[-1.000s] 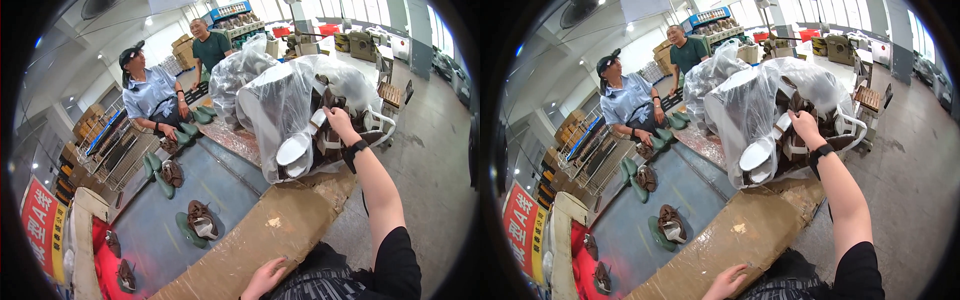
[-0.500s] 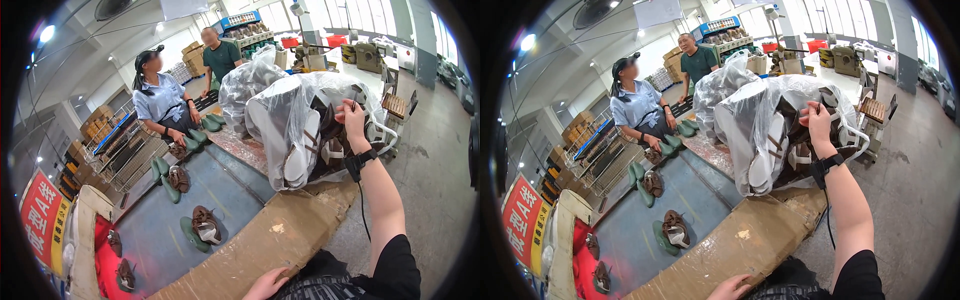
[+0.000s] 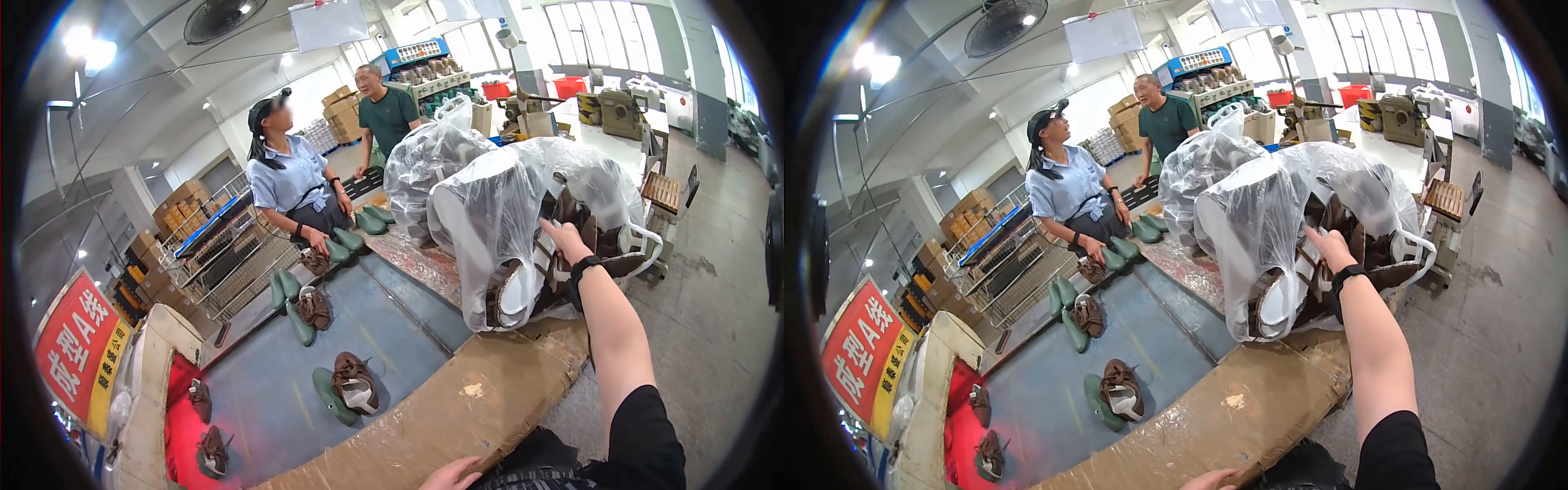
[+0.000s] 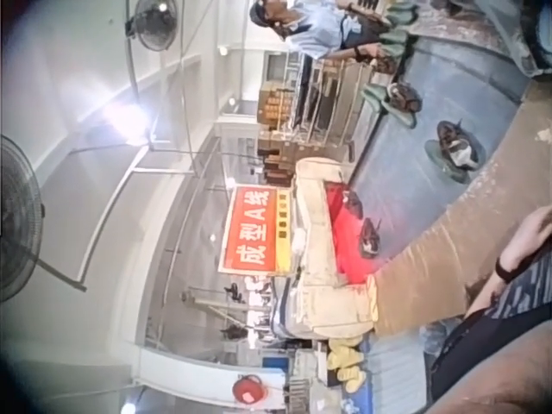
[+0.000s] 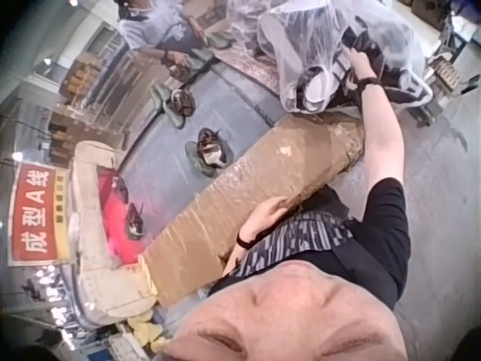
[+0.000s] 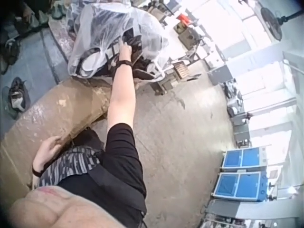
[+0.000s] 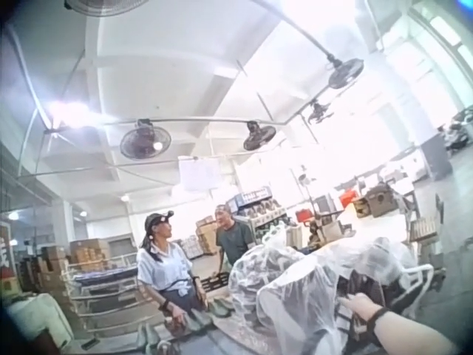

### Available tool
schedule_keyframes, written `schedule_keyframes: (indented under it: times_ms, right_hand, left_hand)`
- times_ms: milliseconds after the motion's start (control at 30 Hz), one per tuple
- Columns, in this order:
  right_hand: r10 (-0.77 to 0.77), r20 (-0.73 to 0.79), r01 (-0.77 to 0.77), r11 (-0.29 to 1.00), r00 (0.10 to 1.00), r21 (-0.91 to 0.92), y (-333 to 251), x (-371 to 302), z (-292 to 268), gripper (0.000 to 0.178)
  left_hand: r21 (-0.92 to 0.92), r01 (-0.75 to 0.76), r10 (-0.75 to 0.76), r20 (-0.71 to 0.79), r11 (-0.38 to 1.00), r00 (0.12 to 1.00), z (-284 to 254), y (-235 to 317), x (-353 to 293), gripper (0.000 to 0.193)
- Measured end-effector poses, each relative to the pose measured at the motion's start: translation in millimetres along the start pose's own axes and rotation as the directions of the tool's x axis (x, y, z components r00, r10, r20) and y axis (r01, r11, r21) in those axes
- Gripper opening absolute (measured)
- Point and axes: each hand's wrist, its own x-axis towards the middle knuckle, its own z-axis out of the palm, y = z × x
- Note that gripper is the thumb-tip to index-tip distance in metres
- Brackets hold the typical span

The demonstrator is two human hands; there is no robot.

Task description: Applying adhesive to shoe outsoles and inserting shoe lasts into uppers on a conveyor belt in a shoe factory.

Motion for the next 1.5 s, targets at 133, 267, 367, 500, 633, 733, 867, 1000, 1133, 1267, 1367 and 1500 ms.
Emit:
schedule_keyframes:
  times_ms: [133, 267, 367, 500, 633, 733, 867, 1000, 1133, 1267, 1367, 1500]
  right_hand:
    - [0.081, 0.153, -0.076, 0.996, 0.985, -0.034, -19, -5, 1, 0.048]
    - [-0.105, -0.093, 0.133, 0.910, 0.990, 0.394, -8, -2, -3, 0.034]
    - [-0.487, -0.475, 0.676, 0.600, 0.733, 0.428, -20, -21, -26, 0.034]
    - [-0.692, -0.619, 0.908, 0.410, 0.371, 0.086, -52, -115, -68, 0.053]
    - [-0.951, -0.251, 0.935, -0.085, -0.179, -0.344, -54, -200, -84, 0.055]
    - [-0.987, 0.073, 0.988, -0.147, -0.143, -0.049, 3, -241, -49, 0.045]
    - [-0.885, 0.464, 0.985, 0.043, -0.041, 0.170, 97, -315, 25, 0.044]
    - [-0.773, 0.625, 0.919, 0.319, 0.112, 0.230, 134, -347, 38, 0.048]
    - [-0.695, 0.647, 0.787, 0.572, 0.314, 0.232, 140, -351, 30, 0.055]
    - [-0.580, 0.674, 0.629, 0.747, 0.457, 0.217, 143, -355, 24, 0.050]
    - [-0.566, 0.639, 0.537, 0.799, 0.521, 0.270, 150, -360, 25, 0.049]
    - [-0.401, 0.716, 0.337, 0.910, 0.572, 0.240, 149, -366, 28, 0.042]
  left_hand:
    - [0.016, -0.008, 0.009, -0.034, 1.000, 0.999, 3, -16, 6, 0.033]
    - [0.098, -0.047, 0.051, -0.032, 0.994, 0.998, -1, -9, 18, 0.033]
    - [0.135, -0.074, 0.081, -0.048, 0.988, 0.996, -2, -8, 16, 0.033]
    - [0.114, -0.050, 0.057, -0.064, 0.992, 0.996, 0, -13, 6, 0.032]
    - [-0.366, 0.059, -0.108, -0.117, 0.929, 0.987, 8, -37, 19, 0.038]
    - [-0.747, -0.102, -0.103, -0.223, 0.657, 0.969, -15, -6, 41, 0.040]
    - [-0.868, -0.127, -0.295, -0.296, 0.479, 0.909, -31, -2, 55, 0.050]
    - [-0.554, 0.030, -0.257, -0.336, 0.832, 0.906, -15, -58, 36, 0.060]
    - [-0.505, -0.065, -0.273, -0.566, 0.860, 0.778, 7, -68, 14, 0.063]
    - [-0.526, -0.082, -0.362, -0.681, 0.846, 0.636, 6, -79, 7, 0.059]
    - [-0.518, -0.061, -0.404, -0.729, 0.853, 0.552, 0, -83, 1, 0.051]
    - [-0.658, 0.226, -0.608, -0.436, 0.718, 0.664, -21, -91, -19, 0.036]
